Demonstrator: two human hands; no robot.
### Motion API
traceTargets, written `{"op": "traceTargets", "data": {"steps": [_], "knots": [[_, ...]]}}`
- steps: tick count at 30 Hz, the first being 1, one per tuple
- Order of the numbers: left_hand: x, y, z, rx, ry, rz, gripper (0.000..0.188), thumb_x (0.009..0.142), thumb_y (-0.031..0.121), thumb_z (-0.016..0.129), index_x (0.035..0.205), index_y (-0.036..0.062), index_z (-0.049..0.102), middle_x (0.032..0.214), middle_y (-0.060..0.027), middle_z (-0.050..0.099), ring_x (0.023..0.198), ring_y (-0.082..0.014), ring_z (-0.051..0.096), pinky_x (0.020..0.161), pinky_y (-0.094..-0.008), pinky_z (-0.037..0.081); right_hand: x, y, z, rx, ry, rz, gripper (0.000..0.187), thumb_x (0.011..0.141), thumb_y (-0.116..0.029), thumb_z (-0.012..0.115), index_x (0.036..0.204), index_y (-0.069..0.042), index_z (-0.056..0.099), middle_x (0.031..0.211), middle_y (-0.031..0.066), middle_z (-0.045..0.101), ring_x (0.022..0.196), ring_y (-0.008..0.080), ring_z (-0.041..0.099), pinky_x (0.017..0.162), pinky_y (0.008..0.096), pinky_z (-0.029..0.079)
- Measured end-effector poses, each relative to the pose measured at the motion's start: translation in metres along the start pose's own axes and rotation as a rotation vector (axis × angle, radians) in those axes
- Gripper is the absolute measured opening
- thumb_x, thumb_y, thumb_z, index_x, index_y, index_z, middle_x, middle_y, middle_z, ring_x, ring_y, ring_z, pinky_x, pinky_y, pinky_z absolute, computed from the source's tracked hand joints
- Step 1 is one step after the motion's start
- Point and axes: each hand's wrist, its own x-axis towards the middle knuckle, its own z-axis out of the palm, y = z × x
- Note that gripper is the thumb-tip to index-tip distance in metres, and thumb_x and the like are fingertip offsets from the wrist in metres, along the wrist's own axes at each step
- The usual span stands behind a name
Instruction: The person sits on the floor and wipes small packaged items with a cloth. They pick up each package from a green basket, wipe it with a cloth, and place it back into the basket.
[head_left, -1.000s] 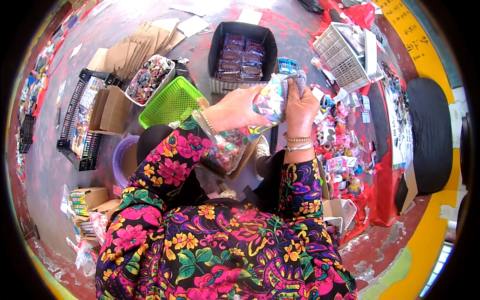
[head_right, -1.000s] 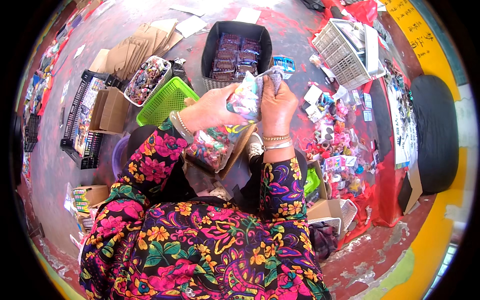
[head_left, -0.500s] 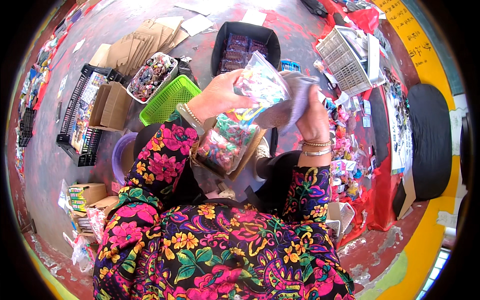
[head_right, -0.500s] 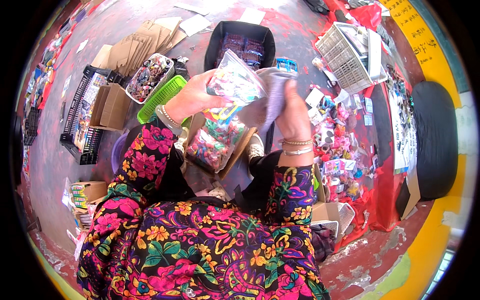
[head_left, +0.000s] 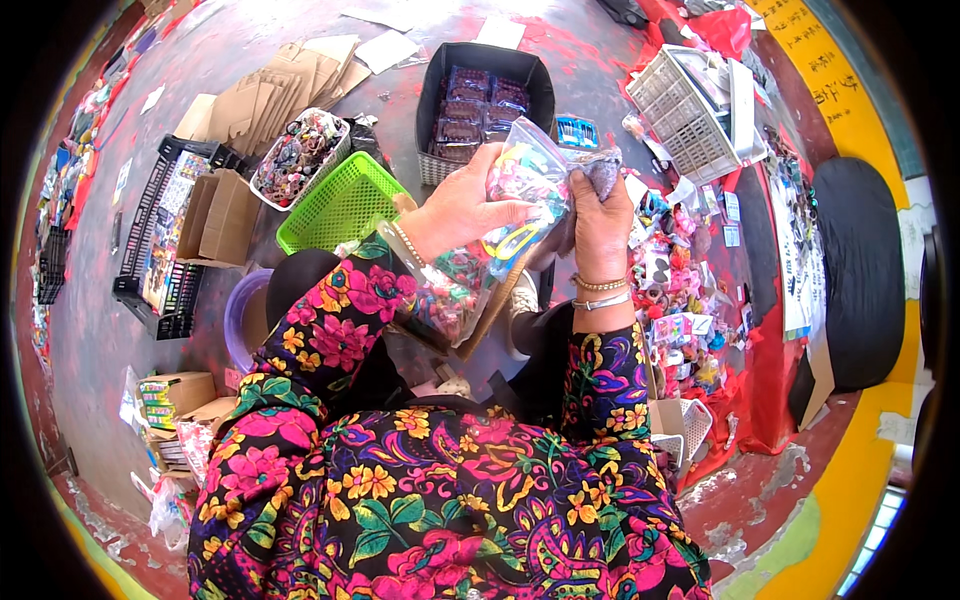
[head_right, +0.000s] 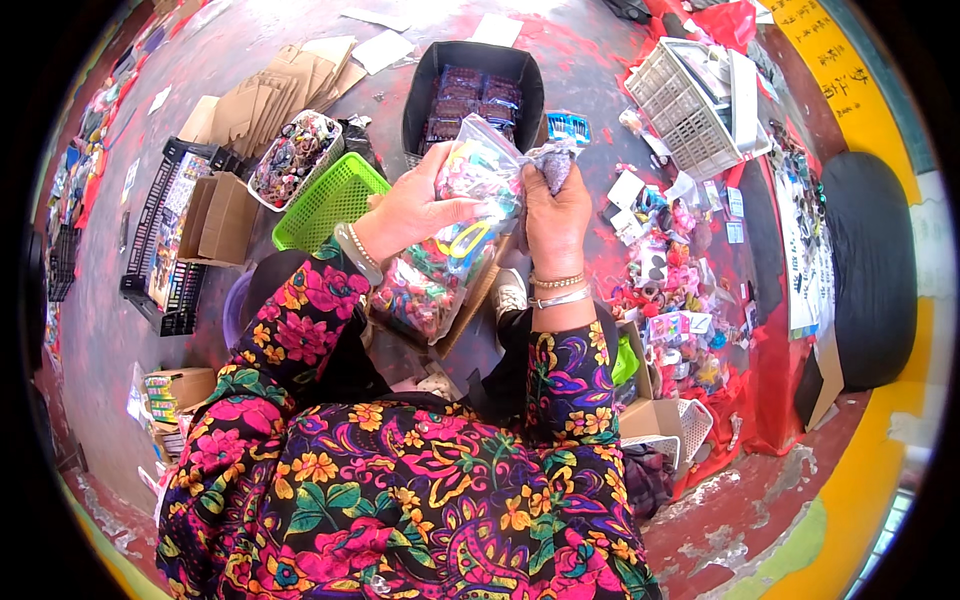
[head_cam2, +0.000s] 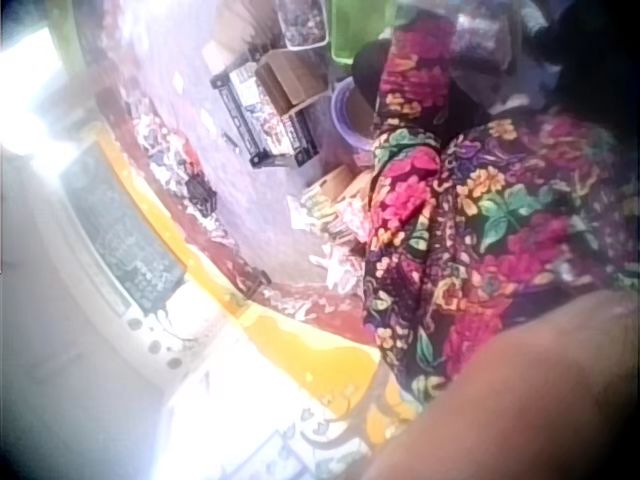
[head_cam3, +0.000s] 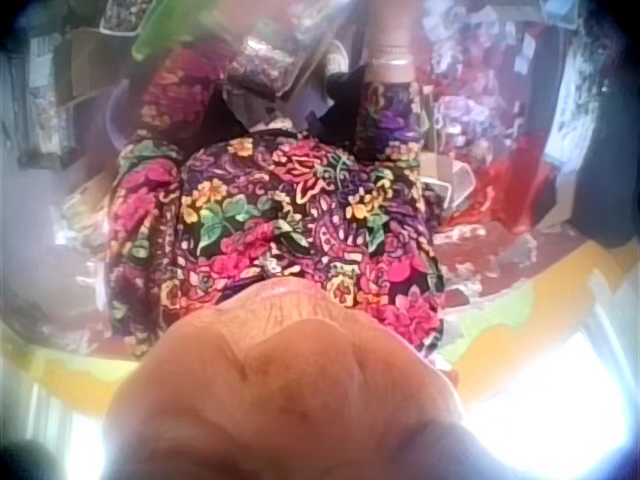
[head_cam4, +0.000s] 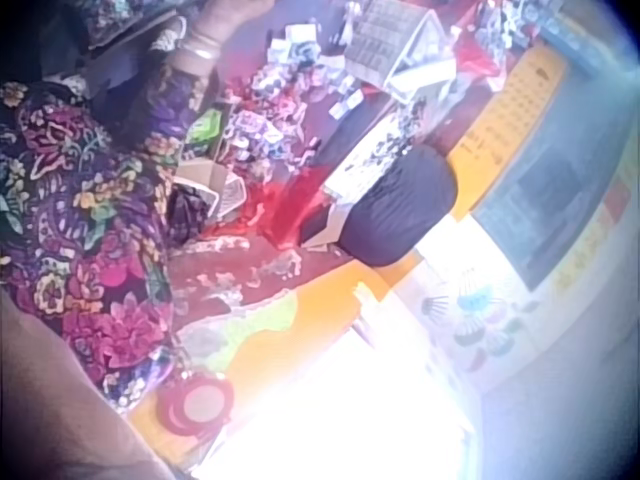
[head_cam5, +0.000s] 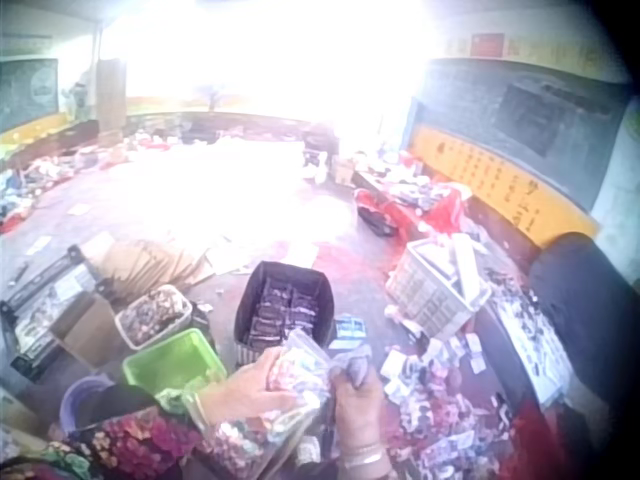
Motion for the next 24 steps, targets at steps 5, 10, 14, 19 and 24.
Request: {"op": "traceTargets", "data": {"steps": [5, 10, 14, 19, 24], "knots": [[-0.002, 0.009, 0.002, 0.052, 0.016, 0.071, 0.067, 0.079, 0.025, 0.07, 0.13, 0.0057, 0.031, 0.106, -0.011, 0.054, 0.099, -0.0135, 0.053, 0.084, -0.0275, 0.045, 0.0, -0.006, 0.002, 0.309, 0.046, 0.126, 0.013, 0.088, -0.007, 0.057, 0.099, -0.001, 0.058, 0.09, 0.0024, 0.061, 0.079, 0.0093, 0.055, 0.069, 0.0236, 0.045], [0.001, -0.001, 0.005, -0.1, 0.019, 0.09, 0.065, 0.082, 0.019, 0.067, 0.132, 0.0076, 0.027, 0.105, -0.0106, 0.051, 0.097, -0.0145, 0.052, 0.081, -0.0281, 0.047, 0.001, -0.003, 0.003, 0.494, 0.09, 0.221, 0.014, 0.088, -0.008, 0.057, 0.1, 0.0, 0.059, 0.092, 0.0049, 0.063, 0.08, 0.0128, 0.059, 0.07, 0.0259, 0.048], [0.002, -0.01, 0.008, 0.082, 0.125, 0.248, 0.057, 0.085, 0.017, 0.064, 0.13, 0.0072, 0.03, 0.106, -0.0099, 0.049, 0.098, -0.014, 0.05, 0.08, -0.0274, 0.047, 0.001, -0.006, 0.002, 0.564, 0.106, 0.272, 0.014, 0.087, -0.008, 0.058, 0.099, 0.0, 0.059, 0.092, 0.0069, 0.064, 0.081, 0.0154, 0.061, 0.072, 0.0281, 0.049], [0.004, -0.01, 0.007, 0.135, 0.134, 0.306, 0.039, 0.088, 0.012, 0.059, 0.122, 0.0045, 0.041, 0.106, -0.0083, 0.05, 0.097, -0.0106, 0.05, 0.078, -0.0265, 0.049, 0.009, 0.007, -0.01, 0.75, 0.155, 0.411, 0.015, 0.088, -0.013, 0.058, 0.097, -0.001, 0.059, 0.092, 0.0085, 0.064, 0.081, 0.0187, 0.061, 0.075, 0.0324, 0.05], [0.004, -0.015, 0.002, -0.973, 0.108, -0.172, 0.032, 0.089, 0.013, 0.055, 0.119, 0.0054, 0.047, 0.108, -0.0115, 0.056, 0.096, -0.0182, 0.057, 0.077, -0.0286, 0.051, 0.021, 0.004, -0.046, 0.933, 0.087, 0.299, 0.025, 0.09, -0.028, 0.053, 0.098, -0.004, 0.058, 0.095, 0.0077, 0.062, 0.09, 0.0227, 0.058, 0.086, 0.0373, 0.045]]}}
